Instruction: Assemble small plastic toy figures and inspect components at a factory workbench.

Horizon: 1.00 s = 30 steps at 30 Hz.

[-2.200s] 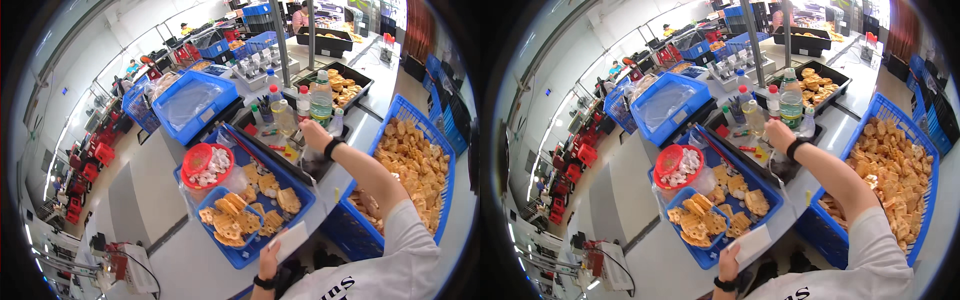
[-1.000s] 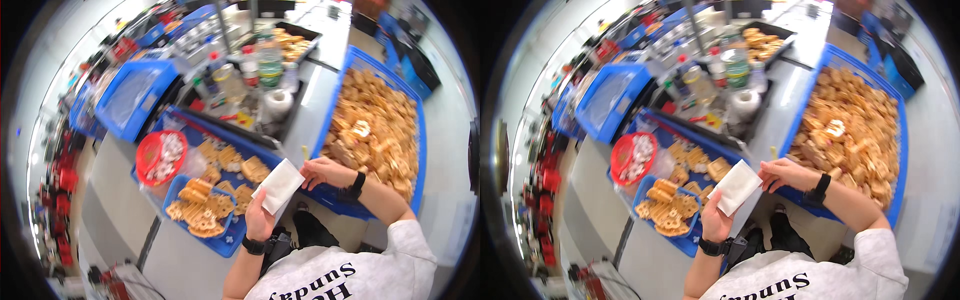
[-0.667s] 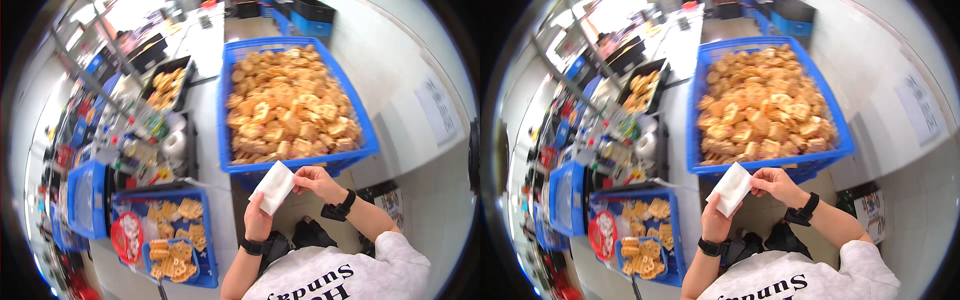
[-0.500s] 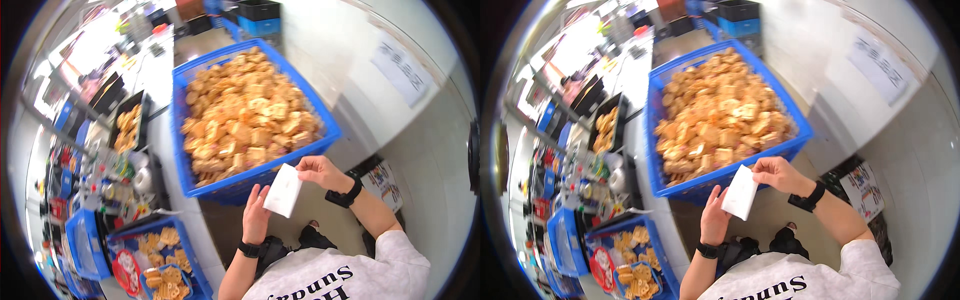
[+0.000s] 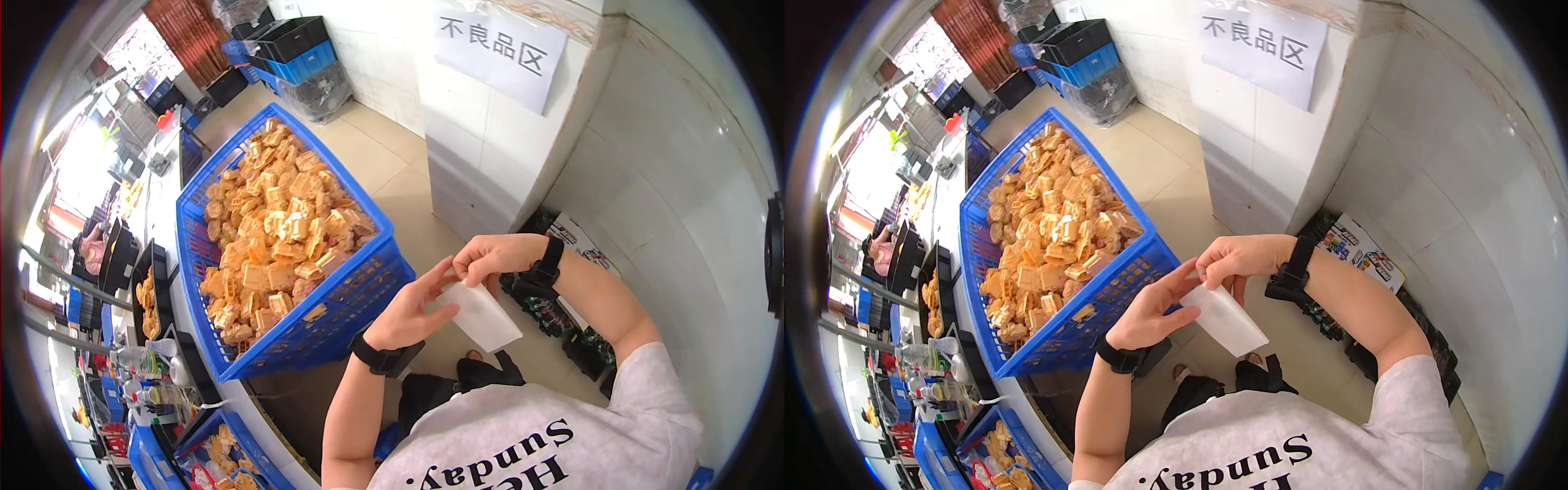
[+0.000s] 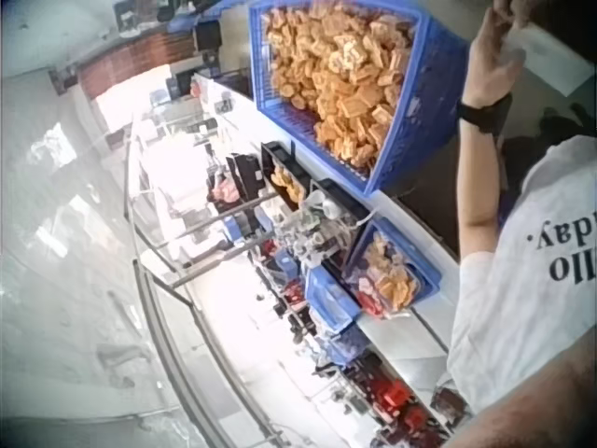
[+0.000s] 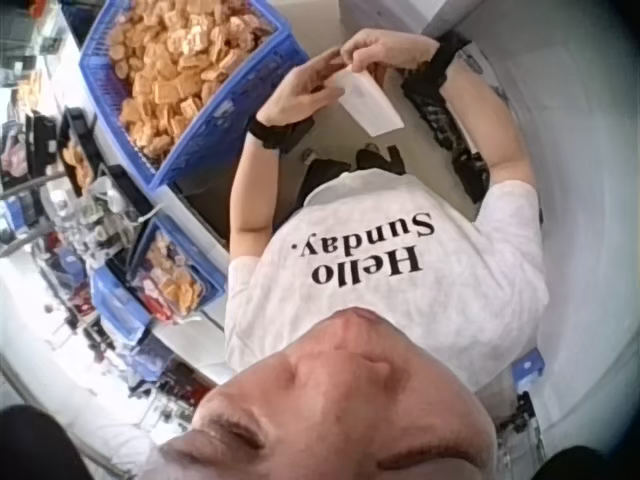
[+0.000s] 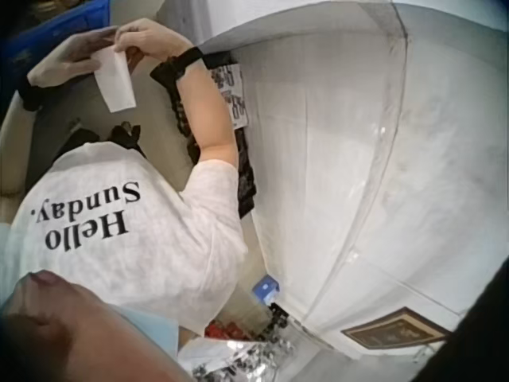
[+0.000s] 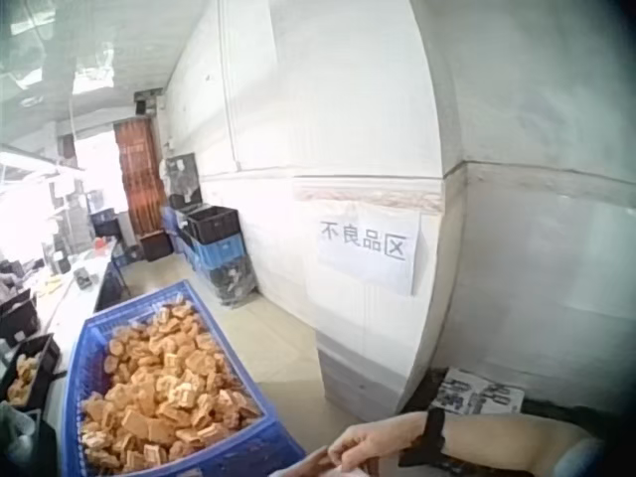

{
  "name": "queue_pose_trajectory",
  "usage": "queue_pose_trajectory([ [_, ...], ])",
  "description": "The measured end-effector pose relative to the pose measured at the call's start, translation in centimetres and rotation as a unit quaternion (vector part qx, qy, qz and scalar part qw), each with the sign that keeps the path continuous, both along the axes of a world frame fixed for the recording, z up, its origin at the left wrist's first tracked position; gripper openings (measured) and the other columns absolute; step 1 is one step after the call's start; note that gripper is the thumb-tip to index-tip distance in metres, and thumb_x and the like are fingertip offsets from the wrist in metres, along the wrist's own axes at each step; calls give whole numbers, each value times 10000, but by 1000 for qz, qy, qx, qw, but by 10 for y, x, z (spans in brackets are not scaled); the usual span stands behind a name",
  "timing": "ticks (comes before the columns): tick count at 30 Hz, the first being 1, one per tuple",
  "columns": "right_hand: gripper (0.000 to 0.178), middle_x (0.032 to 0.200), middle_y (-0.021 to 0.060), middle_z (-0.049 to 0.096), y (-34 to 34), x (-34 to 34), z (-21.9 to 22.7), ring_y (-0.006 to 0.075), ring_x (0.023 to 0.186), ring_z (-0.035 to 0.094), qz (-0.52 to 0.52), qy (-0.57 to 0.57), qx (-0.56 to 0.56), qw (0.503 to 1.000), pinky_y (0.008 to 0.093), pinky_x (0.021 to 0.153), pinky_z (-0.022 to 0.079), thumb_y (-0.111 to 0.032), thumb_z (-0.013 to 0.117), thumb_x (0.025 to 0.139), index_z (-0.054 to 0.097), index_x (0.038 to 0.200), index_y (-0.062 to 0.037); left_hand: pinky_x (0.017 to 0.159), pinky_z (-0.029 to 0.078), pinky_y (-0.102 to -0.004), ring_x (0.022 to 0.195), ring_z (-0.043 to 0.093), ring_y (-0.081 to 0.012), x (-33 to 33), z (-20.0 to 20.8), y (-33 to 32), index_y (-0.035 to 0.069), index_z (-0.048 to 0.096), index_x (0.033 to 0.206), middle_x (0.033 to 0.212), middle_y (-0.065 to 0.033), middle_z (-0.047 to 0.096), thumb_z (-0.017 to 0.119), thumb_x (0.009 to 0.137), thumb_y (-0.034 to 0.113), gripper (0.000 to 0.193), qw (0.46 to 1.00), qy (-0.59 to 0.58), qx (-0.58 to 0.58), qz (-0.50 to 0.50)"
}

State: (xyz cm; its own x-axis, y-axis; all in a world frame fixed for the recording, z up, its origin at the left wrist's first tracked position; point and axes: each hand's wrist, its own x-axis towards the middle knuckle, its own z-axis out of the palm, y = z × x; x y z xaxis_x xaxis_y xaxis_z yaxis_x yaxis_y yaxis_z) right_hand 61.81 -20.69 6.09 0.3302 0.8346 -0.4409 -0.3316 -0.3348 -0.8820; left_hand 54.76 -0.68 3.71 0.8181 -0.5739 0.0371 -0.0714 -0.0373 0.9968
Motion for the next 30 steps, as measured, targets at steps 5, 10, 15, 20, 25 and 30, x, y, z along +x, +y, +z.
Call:
queue_pose_trajectory([
  [5,301,859,95,599,-39,23,-27,153,724,603,-153,125,87,976,267,653,499,-293,482,834,525,905,-4,695,441,-215,796,558,-88,31,-17,-26,-89,543,1035,899,-69,616,555,812,57,267,985,168,-29,28],
  [10,601,1019,106,593,-45,16,-58,167,902,585,-349,161,260,886,290,790,460,-512,375,858,459,1144,10,646,442,-200,721,570,-83,74,-31,-29,-70,566,969,865,-59,622,571,806,67,213,934,234,-174,208],
  [15,244,969,54,603,-29,45,-46,98,850,568,-384,-67,147,909,241,751,454,-90,561,827,549,1055,-3,634,448,-205,744,569,-83,115,-24,-24,-25,550,999,861,-39,613,581,810,92,224,939,230,-157,205],
  [20,238,925,61,617,-10,91,-41,107,799,585,-367,-95,116,918,246,706,468,-126,549,842,553,1039,8,624,482,-214,755,584,-81,142,-16,-7,1,521,1058,892,-41,610,567,825,95,256,968,163,-116,153],
  [25,276,914,78,620,2,144,-41,109,773,591,-335,-56,103,935,239,669,473,-125,548,844,520,1076,22,649,499,-235,791,594,-108,175,-19,7,-9,502,1083,933,-57,605,565,824,83,282,951,181,-147,205],
  [30,380,914,95,614,-1,207,-39,116,760,583,-300,-115,41,946,233,692,473,-70,572,816,440,1159,28,717,489,-255,838,583,-117,213,-26,2,-10,473,1120,969,-59,594,549,832,66,308,930,187,-191,251],
])
